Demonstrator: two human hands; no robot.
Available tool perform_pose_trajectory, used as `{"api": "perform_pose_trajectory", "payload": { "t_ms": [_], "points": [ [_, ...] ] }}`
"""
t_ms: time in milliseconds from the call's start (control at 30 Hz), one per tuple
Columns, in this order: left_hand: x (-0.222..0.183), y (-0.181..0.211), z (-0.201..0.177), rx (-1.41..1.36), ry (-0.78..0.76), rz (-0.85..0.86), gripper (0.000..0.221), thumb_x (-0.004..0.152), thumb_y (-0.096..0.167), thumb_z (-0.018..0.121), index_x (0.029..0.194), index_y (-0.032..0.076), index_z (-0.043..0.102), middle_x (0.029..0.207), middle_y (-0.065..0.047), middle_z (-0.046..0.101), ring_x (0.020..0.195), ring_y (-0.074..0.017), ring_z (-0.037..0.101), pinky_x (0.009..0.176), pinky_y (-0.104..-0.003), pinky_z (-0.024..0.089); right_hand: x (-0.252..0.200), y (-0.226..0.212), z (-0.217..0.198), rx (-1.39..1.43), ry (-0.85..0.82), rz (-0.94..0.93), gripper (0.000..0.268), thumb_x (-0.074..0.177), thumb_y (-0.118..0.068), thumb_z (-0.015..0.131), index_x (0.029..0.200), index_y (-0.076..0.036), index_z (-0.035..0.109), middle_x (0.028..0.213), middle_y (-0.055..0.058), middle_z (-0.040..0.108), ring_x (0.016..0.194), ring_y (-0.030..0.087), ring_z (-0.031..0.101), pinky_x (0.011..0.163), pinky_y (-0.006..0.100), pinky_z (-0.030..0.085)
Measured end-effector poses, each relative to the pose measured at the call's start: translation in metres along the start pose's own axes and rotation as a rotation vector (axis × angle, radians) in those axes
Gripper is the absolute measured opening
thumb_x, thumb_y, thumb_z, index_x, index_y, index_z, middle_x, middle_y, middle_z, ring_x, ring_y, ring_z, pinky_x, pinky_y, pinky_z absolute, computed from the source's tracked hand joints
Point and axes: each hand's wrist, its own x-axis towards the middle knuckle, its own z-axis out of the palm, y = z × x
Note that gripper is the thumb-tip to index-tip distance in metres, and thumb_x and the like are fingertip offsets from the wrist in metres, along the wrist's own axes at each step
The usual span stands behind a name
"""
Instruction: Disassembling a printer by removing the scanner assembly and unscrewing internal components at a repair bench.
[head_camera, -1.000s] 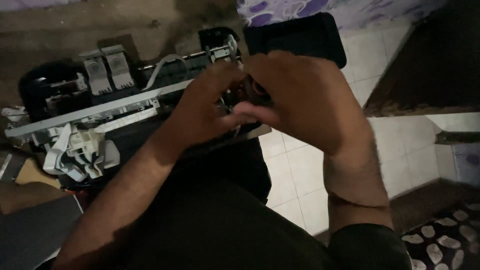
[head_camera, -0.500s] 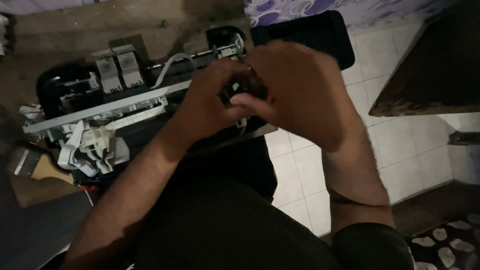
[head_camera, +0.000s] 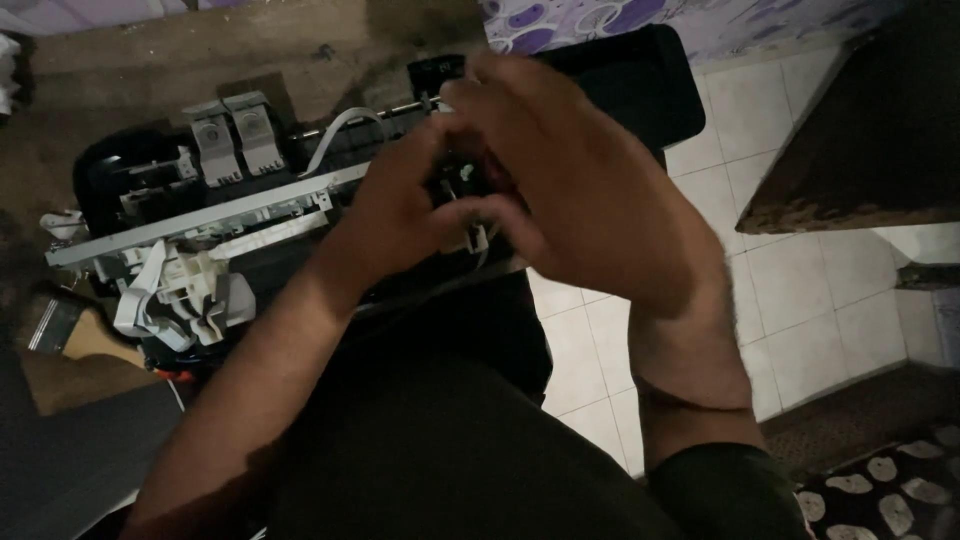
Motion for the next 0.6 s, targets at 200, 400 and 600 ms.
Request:
{"api": "perform_pose_trajectory", "payload": {
  "t_ms": [200, 400, 600],
  "points": [
    [0.001, 0.001, 0.005, 0.129, 0.000, -0.060, 0.075, 0.084, 0.035, 0.087, 0.143, 0.010, 0.047, 0.144, -0.012, 0.059, 0.137, -0.0353, 0.056, 0.122, -0.066, 0.014, -0.001, 0.004, 0.002, -0.022, -0.120, 0.074, 0.052, 0.098, -0.021, 0.077, 0.144, -0.018, 0.052, 0.106, 0.009, 0.060, 0.077, 0.024, 0.063, 0.064, 0.040, 0.047],
    [0.002, 0.008, 0.004, 0.083, -0.009, 0.010, 0.066, 0.093, 0.062, 0.058, 0.132, 0.009, 0.054, 0.102, 0.000, 0.074, 0.092, -0.0231, 0.072, 0.117, -0.063, 0.023, -0.005, 0.002, 0.004, -0.056, -0.029, 0.058, 0.083, 0.089, -0.029, 0.089, 0.152, -0.005, 0.040, 0.154, 0.019, 0.050, 0.139, 0.039, 0.056, 0.090, 0.047, 0.058],
    [-0.006, -0.010, 0.008, 0.197, -0.037, 0.051, 0.084, 0.091, 0.046, 0.083, 0.152, 0.009, 0.040, 0.165, -0.024, 0.036, 0.158, -0.0429, 0.026, 0.126, -0.066, 0.020, 0.000, 0.004, -0.004, 0.105, -0.152, 0.021, 0.064, 0.087, -0.019, 0.085, 0.140, -0.011, 0.049, 0.126, 0.011, 0.068, 0.110, 0.032, 0.066, 0.077, 0.046, 0.052]
  ]
}}
